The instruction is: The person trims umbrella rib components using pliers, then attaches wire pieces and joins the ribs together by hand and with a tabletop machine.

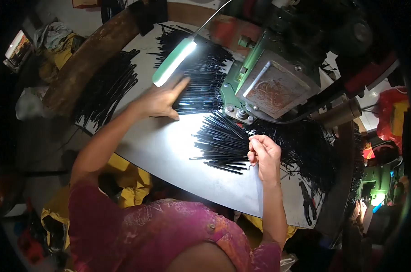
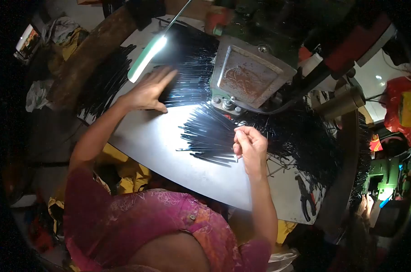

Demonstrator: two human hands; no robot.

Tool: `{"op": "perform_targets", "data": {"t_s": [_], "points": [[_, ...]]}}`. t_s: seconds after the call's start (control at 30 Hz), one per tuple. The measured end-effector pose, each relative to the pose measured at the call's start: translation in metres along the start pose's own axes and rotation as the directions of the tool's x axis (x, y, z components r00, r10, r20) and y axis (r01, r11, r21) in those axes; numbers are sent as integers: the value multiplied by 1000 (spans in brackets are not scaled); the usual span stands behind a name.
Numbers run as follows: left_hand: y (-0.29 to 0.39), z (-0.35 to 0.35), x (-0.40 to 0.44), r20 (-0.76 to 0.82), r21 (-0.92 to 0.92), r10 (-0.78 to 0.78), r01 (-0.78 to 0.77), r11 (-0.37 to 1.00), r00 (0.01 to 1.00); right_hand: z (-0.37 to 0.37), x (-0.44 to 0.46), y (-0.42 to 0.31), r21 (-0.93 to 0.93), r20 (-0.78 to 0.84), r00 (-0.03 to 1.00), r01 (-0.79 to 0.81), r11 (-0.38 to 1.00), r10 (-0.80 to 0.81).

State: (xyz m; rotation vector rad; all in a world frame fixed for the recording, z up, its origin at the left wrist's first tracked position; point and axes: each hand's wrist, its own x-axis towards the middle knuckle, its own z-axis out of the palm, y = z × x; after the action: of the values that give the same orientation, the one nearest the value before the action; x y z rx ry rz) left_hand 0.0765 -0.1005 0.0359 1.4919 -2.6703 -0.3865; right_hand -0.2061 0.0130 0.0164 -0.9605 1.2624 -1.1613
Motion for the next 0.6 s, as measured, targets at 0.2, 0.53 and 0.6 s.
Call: {"op": "perform_targets", "data": {"t_s": [0.2, 0.53, 0.6], "points": [[-11, -5, 64, 162, 52, 46, -55, 997, 986, -8, -9, 5, -7, -52, 999, -9, 1000, 9], [-25, 8, 74, 119, 132, 3, -19, 991, 993, -6, -9, 11, -7, -24, 1000, 2, 1000, -2], [-22, 12, 65, 102, 84, 19, -27, 996, 995, -8, -11, 12, -11, -21, 1000, 8, 1000, -8]]}}
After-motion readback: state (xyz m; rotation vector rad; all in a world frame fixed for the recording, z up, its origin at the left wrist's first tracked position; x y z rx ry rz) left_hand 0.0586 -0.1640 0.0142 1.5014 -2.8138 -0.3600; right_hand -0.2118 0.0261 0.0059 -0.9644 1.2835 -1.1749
